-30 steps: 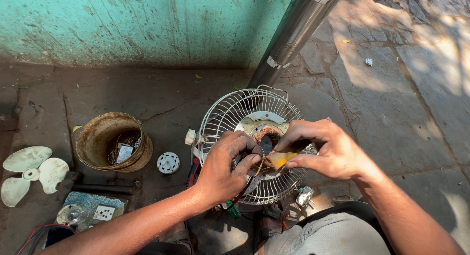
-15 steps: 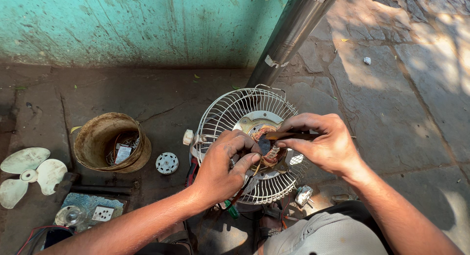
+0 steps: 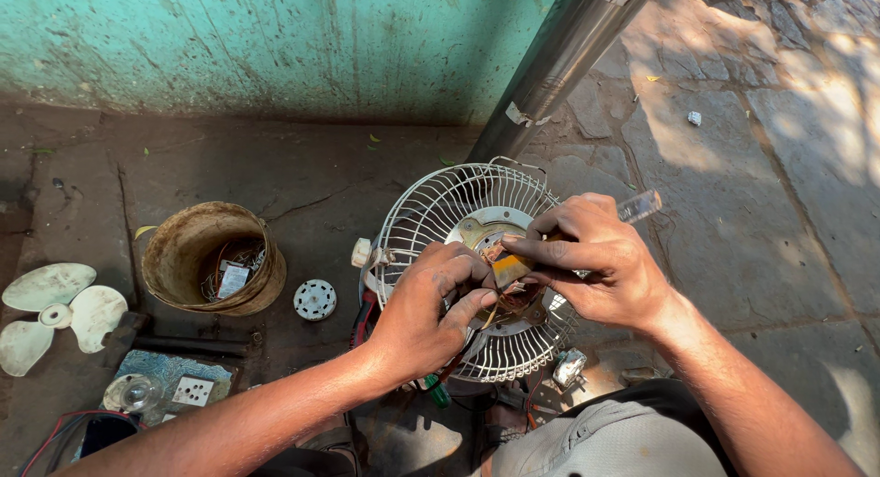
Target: The person repairs a disassembled electric fan motor while seated on the ground. They use a screwdriver and an abrasive stick on the copper windings, manipulate and route the winding wires by hand, and reposition the motor within the fan guard as they work.
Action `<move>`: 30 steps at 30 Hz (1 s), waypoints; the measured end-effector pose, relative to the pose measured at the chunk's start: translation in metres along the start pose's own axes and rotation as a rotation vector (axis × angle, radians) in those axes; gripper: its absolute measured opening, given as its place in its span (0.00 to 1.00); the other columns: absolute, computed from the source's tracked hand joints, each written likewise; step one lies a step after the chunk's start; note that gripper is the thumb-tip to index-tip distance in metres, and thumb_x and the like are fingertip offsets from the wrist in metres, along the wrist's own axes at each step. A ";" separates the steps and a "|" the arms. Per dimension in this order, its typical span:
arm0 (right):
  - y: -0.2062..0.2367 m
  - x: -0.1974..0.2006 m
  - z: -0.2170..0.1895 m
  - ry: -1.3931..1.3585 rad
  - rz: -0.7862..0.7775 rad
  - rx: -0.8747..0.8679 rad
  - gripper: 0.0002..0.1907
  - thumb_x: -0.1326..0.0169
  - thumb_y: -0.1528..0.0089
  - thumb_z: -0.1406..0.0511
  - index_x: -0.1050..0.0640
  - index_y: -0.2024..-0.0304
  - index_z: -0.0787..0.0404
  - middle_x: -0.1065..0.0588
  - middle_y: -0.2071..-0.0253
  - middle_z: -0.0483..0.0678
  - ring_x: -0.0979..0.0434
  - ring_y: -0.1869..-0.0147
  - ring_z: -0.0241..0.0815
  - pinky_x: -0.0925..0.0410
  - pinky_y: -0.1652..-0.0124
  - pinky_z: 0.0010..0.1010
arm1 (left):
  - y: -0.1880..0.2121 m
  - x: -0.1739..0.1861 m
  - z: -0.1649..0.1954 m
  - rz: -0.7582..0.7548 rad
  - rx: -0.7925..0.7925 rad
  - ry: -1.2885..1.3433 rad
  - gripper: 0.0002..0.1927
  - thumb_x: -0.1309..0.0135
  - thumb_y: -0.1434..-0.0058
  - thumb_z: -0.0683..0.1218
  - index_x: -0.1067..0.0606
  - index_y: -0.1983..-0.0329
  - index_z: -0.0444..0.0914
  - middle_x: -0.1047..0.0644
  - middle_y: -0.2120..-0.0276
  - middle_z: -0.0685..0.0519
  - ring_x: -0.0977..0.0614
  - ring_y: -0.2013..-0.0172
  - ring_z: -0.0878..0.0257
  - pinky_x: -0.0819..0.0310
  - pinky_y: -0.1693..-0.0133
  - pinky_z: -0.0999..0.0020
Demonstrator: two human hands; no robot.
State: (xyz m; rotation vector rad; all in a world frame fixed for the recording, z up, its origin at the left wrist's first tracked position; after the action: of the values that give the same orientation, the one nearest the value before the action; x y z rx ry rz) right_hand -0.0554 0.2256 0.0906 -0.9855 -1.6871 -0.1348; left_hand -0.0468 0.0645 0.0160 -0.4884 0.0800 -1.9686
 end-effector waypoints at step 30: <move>-0.009 -0.005 -0.026 -0.028 -0.098 0.203 0.23 0.30 0.51 0.59 0.16 0.52 0.50 0.24 0.61 0.45 0.27 0.59 0.44 0.40 0.59 0.37 | 0.003 0.000 0.003 0.006 -0.107 -0.031 0.07 0.41 0.41 0.36 0.24 0.60 0.36 0.24 0.59 0.50 0.26 0.55 0.55 0.28 0.53 0.60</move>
State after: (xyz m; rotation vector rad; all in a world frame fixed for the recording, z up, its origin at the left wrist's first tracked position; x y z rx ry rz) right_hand -0.0414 0.2029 0.0992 -0.7572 -1.7375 -0.0130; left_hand -0.0432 0.0638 0.0180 -0.5872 0.1682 -1.9576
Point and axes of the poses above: each hand's wrist, its own y-axis away from the middle knuckle, its own x-axis out of the back of the hand, z = x × y, the point moved 7 cm from there along -y, towards the middle knuckle
